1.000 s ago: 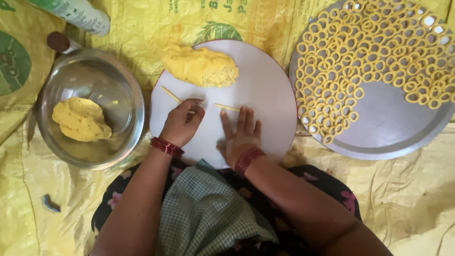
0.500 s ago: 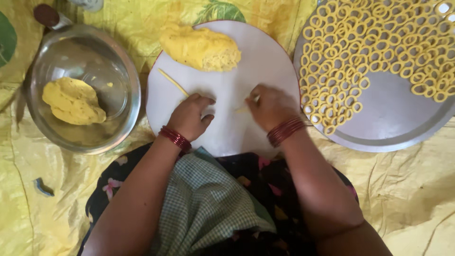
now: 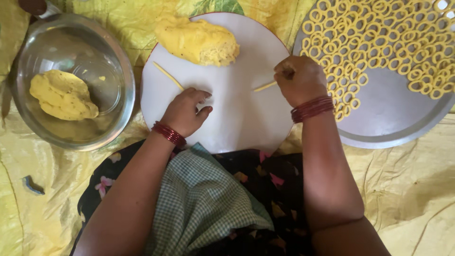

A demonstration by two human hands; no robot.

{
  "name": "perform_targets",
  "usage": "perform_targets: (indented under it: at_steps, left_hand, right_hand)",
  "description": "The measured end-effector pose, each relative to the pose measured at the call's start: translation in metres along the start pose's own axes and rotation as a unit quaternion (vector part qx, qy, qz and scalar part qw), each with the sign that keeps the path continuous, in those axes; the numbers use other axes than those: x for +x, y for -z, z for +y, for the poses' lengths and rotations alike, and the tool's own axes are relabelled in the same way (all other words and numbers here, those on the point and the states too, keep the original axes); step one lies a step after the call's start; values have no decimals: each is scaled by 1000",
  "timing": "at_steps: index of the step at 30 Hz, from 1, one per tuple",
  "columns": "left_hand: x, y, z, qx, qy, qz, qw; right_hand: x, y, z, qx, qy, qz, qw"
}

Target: The person rolls small pieces of yellow dough into thin strips on a white board, then joins the ends to form rings and places them on a metal tray. The process is repeated continuously throughout the clip.

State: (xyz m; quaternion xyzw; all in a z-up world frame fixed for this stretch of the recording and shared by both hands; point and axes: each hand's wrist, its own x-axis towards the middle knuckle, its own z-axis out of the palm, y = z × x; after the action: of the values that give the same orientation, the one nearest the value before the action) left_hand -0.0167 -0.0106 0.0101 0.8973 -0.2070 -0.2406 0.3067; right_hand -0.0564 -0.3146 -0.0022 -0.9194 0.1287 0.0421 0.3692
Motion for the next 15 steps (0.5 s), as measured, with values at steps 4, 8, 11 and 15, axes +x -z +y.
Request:
perform_targets:
  at_steps: [4, 8, 11, 15]
  left_hand:
    - [-1, -3, -2, -20, 33, -4, 999]
    - [5, -10, -5, -101, 24, -1, 995]
    - [3, -18, -6, -206, 16, 4, 978]
    - [12, -20, -5, -271, -7, 6, 962]
  right_hand:
    - [-3, -28, -5, -104, 87, -40, 990]
    - [0, -44, -24, -188, 17, -78, 979]
    - [-8, -41, -35, -161, 70, -70, 982]
    - [-12, -27, -50, 52, 83, -140, 985]
